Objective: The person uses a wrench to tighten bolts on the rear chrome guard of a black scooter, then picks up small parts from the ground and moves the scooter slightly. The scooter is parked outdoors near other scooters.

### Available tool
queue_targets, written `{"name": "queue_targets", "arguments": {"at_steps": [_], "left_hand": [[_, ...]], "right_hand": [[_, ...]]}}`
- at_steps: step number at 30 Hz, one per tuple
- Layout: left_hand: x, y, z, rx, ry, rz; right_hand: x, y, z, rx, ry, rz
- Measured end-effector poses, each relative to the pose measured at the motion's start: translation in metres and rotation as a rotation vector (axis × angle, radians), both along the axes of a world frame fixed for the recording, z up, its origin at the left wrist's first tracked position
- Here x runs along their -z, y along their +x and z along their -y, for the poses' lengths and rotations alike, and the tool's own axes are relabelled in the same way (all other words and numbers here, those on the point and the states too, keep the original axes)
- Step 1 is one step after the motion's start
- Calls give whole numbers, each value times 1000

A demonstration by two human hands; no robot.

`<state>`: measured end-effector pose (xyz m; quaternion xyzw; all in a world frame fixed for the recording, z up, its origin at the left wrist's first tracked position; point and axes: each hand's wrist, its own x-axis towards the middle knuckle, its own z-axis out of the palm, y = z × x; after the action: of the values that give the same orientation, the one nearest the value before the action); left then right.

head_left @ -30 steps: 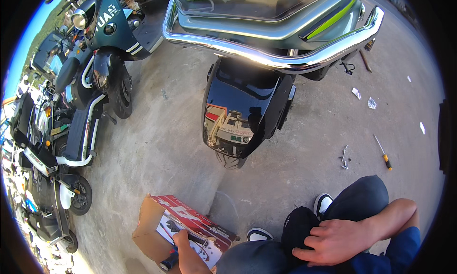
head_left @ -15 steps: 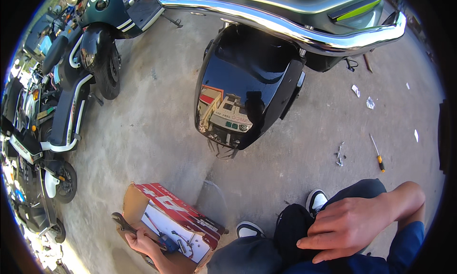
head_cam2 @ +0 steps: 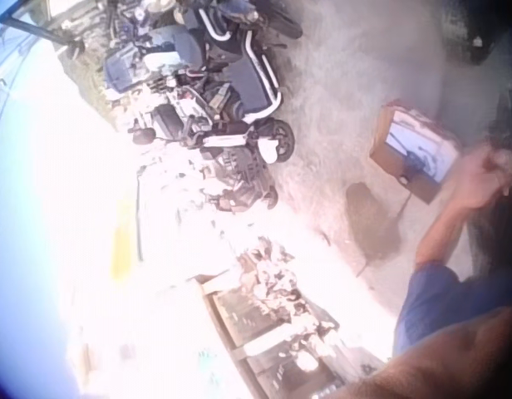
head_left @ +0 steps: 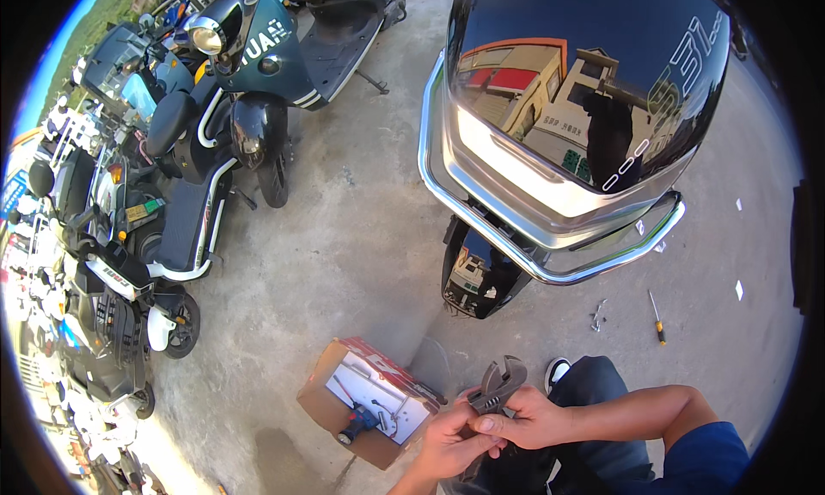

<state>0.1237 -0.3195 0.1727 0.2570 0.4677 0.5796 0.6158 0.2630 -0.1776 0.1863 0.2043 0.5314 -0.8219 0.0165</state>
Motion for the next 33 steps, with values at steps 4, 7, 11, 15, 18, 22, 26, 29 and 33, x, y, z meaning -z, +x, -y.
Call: {"name": "queue_targets", "arguments": {"at_steps": [4,7,11,15,18,22,26,29,33], "left_hand": [[-55,22,33,27,34,5],[-95,24,66,209,-142,1],[-164,20,103,286,-143,309],[-225,-18,93,383,-144,414],[-270,-45,74,299,-380,730],[-335,-87,29,332,-464,713],[-375,-127,-54,505,-476,511],[-364,-156,-122,667,-598,177],[-336,-224,-190,909,-661,-239]], "right_hand": [[-105,21,12,240,568,-236],[-202,29,9,142,408,-201],[-315,19,-2,129,656,-220],[-368,15,-8,225,543,-55],[-375,22,-18,291,522,-72],[-385,22,-44,128,-38,-281],[-394,-1,-77,-99,-24,-775],[-389,-15,-100,-47,-171,-760],[-376,-31,-130,34,-79,-893]]}}
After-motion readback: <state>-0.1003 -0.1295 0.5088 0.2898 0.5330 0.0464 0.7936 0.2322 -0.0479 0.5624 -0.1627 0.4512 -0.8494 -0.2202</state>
